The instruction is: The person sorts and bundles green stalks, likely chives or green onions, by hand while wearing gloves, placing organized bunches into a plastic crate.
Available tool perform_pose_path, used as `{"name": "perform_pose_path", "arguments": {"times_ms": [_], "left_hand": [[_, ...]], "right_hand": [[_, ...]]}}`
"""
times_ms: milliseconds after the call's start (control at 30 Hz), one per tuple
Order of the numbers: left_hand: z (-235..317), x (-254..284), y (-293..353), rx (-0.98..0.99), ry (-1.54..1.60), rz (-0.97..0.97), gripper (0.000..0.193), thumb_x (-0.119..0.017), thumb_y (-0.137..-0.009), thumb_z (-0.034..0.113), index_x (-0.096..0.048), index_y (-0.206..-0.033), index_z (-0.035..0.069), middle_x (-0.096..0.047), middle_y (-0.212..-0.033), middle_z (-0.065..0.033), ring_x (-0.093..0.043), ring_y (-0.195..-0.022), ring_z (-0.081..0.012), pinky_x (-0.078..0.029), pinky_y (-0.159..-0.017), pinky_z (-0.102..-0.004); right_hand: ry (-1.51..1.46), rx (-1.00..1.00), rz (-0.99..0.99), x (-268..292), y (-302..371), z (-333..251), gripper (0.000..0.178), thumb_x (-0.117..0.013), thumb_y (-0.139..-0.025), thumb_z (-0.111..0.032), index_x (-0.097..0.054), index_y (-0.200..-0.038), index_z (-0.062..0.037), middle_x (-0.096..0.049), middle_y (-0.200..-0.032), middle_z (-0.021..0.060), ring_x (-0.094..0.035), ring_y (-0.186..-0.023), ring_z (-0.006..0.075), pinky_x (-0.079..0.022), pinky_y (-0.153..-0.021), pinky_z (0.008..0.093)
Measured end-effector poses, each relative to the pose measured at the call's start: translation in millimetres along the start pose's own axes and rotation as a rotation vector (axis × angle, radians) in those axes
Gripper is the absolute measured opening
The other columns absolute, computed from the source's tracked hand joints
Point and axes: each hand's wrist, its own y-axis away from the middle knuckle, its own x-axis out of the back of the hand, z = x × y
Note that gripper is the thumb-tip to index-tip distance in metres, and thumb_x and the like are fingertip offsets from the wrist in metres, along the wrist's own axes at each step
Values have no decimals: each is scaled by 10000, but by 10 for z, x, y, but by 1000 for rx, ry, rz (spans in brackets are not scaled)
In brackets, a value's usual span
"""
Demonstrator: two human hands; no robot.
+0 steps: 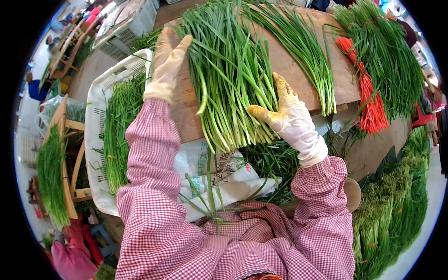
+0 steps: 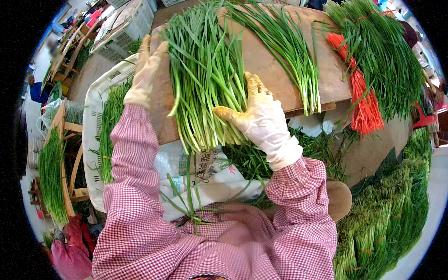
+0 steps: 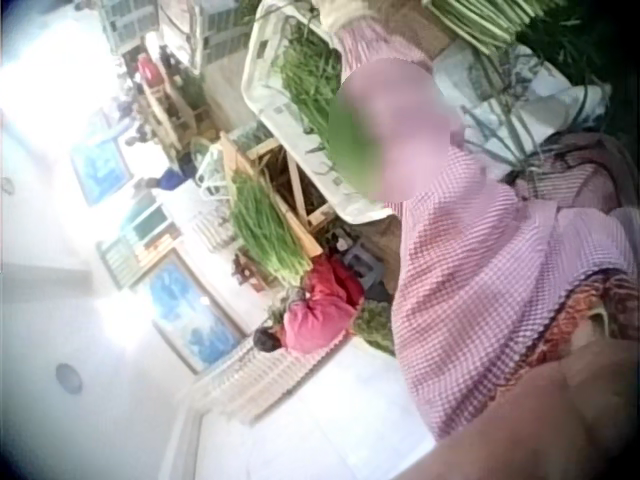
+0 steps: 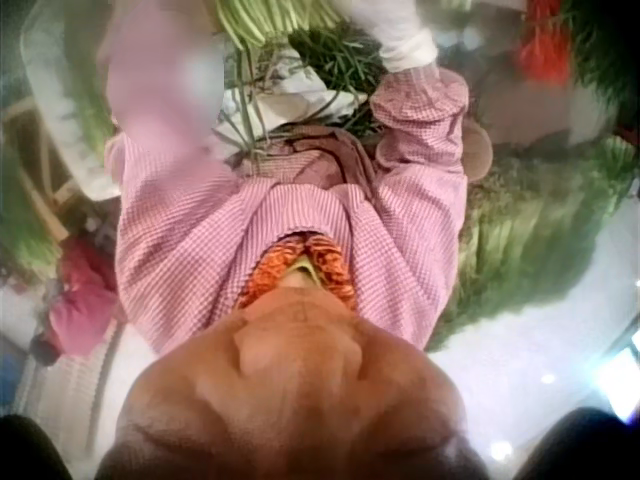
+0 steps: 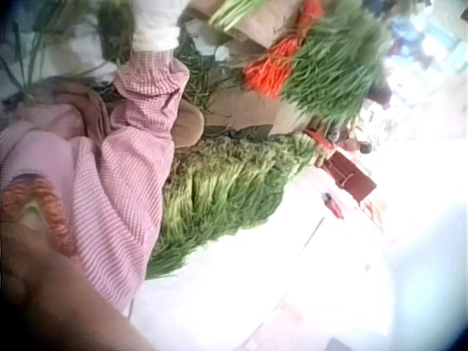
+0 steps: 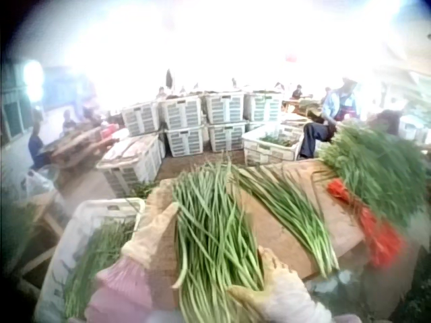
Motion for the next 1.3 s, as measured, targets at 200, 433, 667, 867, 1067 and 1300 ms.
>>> {"name": "perform_pose_path", "arguments": {"times_ms": [200, 433, 667, 867, 1067, 1300], "left_hand": [[687, 145, 157, -707, 759, -229, 601, -624, -844, 311, -386, -1352, 98, -376, -1401, -95, -312, -1321, -236, -266, -1094, -386], [799, -239, 177, -932, 144, -562, 580, -468, -902, 452, -300, -1403, 212, -388, -1407, -29, -342, -1314, -229, -103, -1103, -526], [623, -210, 255, -928, 261, -522, 562, -449, -914, 400, -285, -1409, 186, -391, -1408, 4, -310, -1333, -190, -80, -1113, -487], [679, -215, 267, -936, 251, -484, 541, -428, -921, 389, -310, -1403, 172, -387, -1408, -20, -306, -1335, -208, -102, -1110, -478], [763, -216, 301, -906, 228, -330, 511, -413, -934, 385, -335, -1389, 167, -383, -1407, -42, -310, -1332, -222, -122, -1107, -469], [656, -249, 323, -827, 146, -367, 471, -427, -952, 283, -315, -1401, 200, -396, -1401, 10, -300, -1337, -183, -93, -1120, -435]], "right_hand": [[-272, 129, 19, 83, 204, 183, 591, -594, -838, -409, -504, -1200, 51, -506, -1218, 254, -470, -1152, 374, -362, -986, 389], [-326, 191, 22, 206, 356, 291, 352, -578, -880, -256, -588, -1107, 12, -553, -1163, 225, -523, -1094, 329, -397, -943, 366], [-387, 92, 127, 301, 100, 306, 251, -623, -845, -136, -610, -1071, -28, -619, -996, 140, -600, -916, 245, -464, -799, 301], [-402, 112, 131, 219, -50, 153, 224, -632, -841, -196, -642, -975, -16, -636, -889, 153, -623, -818, 267, -480, -742, 324], [-247, -113, -71, 196, -54, 26, 417, -648, -797, -410, -658, -976, -33, -659, -866, 158, -644, -792, 281, -492, -718, 344], [-289, -207, -75, 243, -40, 237, 352, -627, -838, -328, -647, -1014, -24, -666, -902, 165, -649, -813, 246, -491, -720, 324]]}}
